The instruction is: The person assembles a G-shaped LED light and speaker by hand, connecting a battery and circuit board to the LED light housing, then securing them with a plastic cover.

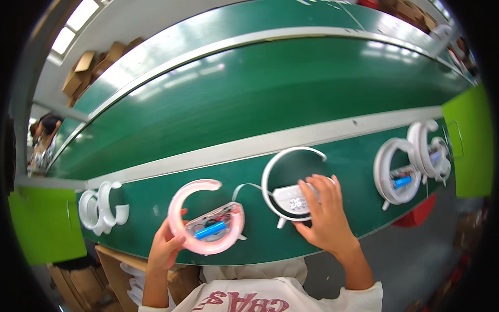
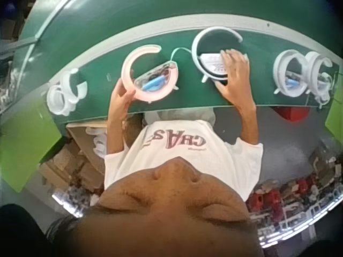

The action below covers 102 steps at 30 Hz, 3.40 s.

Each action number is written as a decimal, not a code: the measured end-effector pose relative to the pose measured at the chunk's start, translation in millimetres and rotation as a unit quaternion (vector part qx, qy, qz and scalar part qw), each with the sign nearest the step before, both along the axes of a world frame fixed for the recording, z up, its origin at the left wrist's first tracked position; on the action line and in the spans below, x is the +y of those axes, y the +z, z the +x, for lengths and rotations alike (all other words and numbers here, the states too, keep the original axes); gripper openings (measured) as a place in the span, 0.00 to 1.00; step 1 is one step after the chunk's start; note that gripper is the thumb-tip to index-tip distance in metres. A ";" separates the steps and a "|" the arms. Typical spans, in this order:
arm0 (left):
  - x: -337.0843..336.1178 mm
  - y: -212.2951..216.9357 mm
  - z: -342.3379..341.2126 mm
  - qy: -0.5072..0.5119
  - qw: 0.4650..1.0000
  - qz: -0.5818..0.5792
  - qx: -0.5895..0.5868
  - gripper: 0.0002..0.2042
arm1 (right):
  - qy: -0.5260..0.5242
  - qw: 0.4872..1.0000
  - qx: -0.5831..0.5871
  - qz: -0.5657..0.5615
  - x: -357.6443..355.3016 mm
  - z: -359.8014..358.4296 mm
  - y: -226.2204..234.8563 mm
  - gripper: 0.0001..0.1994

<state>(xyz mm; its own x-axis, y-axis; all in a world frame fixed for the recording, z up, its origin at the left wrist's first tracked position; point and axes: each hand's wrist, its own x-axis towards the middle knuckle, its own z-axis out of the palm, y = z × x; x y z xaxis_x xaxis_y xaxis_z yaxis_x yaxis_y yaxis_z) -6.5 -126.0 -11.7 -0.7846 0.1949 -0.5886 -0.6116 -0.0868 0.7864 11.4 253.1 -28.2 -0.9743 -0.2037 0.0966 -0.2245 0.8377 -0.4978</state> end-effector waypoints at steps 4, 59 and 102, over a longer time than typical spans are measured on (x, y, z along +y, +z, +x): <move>11.7 4.9 -37.8 0.001 0.999 0.042 0.010 0.34 | -0.018 0.996 0.082 -0.016 -8.6 -27.2 19.0 0.44; -316.4 6.5 127.2 0.356 0.608 -0.614 0.355 0.14 | 0.083 0.988 0.068 -0.109 -121.9 -108.5 -60.6 0.10; -289.8 13.5 186.7 0.730 0.605 -0.095 0.304 0.06 | 0.243 0.958 0.030 -0.152 -174.3 -74.6 -7.5 0.15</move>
<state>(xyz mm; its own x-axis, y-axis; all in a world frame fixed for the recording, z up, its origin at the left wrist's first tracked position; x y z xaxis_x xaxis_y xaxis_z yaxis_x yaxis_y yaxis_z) 180.2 -415.8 1.8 -0.1219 -0.9925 -0.0069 0.4146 -0.0572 0.9082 -63.1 78.7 -35.7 -0.7622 -0.5853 0.2765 -0.5872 0.4452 -0.6760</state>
